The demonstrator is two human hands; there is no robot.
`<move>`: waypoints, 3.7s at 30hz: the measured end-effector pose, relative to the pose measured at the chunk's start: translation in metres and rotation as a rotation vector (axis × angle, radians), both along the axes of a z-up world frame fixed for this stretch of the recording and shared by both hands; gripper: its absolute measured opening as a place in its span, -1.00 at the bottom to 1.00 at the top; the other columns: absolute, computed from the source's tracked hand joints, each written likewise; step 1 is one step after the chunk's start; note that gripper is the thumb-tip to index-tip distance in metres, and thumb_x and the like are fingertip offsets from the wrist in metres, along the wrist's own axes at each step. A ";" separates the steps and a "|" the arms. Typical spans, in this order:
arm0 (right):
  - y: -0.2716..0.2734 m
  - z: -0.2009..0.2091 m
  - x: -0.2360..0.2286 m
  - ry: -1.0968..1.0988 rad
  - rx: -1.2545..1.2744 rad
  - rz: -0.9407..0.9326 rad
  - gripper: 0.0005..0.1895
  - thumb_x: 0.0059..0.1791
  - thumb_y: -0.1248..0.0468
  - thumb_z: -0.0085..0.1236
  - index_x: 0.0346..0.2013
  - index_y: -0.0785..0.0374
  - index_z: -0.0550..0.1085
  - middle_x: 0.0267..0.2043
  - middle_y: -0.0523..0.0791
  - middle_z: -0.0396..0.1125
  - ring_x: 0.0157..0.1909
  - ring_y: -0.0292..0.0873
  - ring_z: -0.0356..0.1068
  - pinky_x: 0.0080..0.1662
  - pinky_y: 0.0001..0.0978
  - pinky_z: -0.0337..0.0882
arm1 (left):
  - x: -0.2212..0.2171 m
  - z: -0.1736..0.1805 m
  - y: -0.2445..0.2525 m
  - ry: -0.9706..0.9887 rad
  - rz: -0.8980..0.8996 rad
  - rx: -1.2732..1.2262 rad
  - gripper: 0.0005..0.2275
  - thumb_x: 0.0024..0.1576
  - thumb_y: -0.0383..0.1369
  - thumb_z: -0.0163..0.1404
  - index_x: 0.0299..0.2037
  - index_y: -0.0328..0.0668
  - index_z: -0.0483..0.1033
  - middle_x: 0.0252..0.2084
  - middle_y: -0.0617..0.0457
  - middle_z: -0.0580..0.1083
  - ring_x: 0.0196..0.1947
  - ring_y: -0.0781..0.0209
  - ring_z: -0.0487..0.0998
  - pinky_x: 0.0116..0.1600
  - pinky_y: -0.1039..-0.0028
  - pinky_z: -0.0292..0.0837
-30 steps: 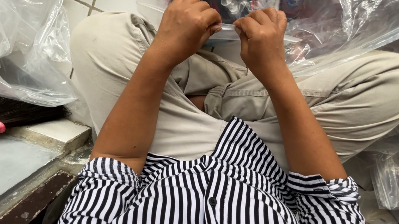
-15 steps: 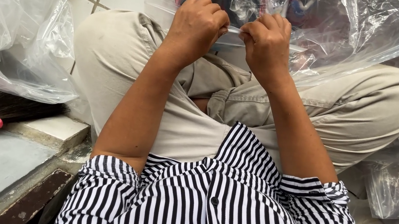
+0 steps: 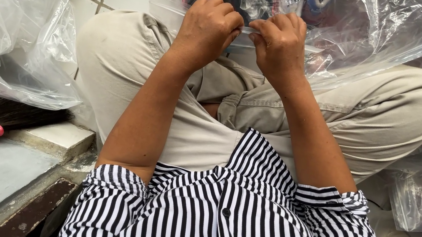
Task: The person sits on the floor and places pairs of shoes into clear plastic bags. They handle a pair of pink sneakers and a pair of red sneakers, inserting them into bags and sealing the closures.
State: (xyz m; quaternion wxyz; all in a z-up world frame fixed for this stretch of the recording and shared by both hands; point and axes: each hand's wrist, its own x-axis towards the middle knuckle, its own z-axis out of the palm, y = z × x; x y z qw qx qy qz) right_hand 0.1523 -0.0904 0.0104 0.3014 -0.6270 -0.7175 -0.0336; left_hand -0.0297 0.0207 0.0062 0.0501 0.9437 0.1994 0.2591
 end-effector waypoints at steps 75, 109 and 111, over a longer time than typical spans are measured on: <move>0.037 0.003 -0.049 -0.032 -0.078 0.111 -0.88 -0.02 0.40 0.25 -0.29 0.15 0.47 -0.30 -0.17 0.31 -0.19 -0.04 0.24 0.07 -0.10 0.08 | -0.053 0.001 0.017 0.069 0.112 -0.065 -0.85 0.11 -0.31 0.30 -0.41 -0.03 0.57 -0.48 0.18 0.42 -0.40 0.11 0.42 -0.30 0.27 0.34; 0.059 0.004 -0.071 -0.053 -0.065 0.153 -0.87 -0.04 0.38 0.29 -0.30 0.14 0.48 -0.31 -0.19 0.30 -0.22 -0.06 0.24 0.08 -0.08 0.09 | -0.083 0.006 0.028 0.006 0.164 -0.140 -0.92 0.08 -0.32 0.32 -0.30 0.00 0.68 -0.46 0.20 0.47 -0.38 0.12 0.43 -0.24 0.30 0.35; 0.059 0.001 -0.072 -0.062 -0.068 0.150 -0.86 -0.04 0.39 0.27 -0.30 0.14 0.46 -0.31 -0.19 0.29 -0.22 -0.06 0.24 0.08 -0.08 0.09 | -0.083 0.005 0.028 0.002 0.162 -0.153 -0.92 0.09 -0.33 0.31 -0.32 -0.01 0.67 -0.46 0.21 0.47 -0.37 0.13 0.42 -0.23 0.30 0.34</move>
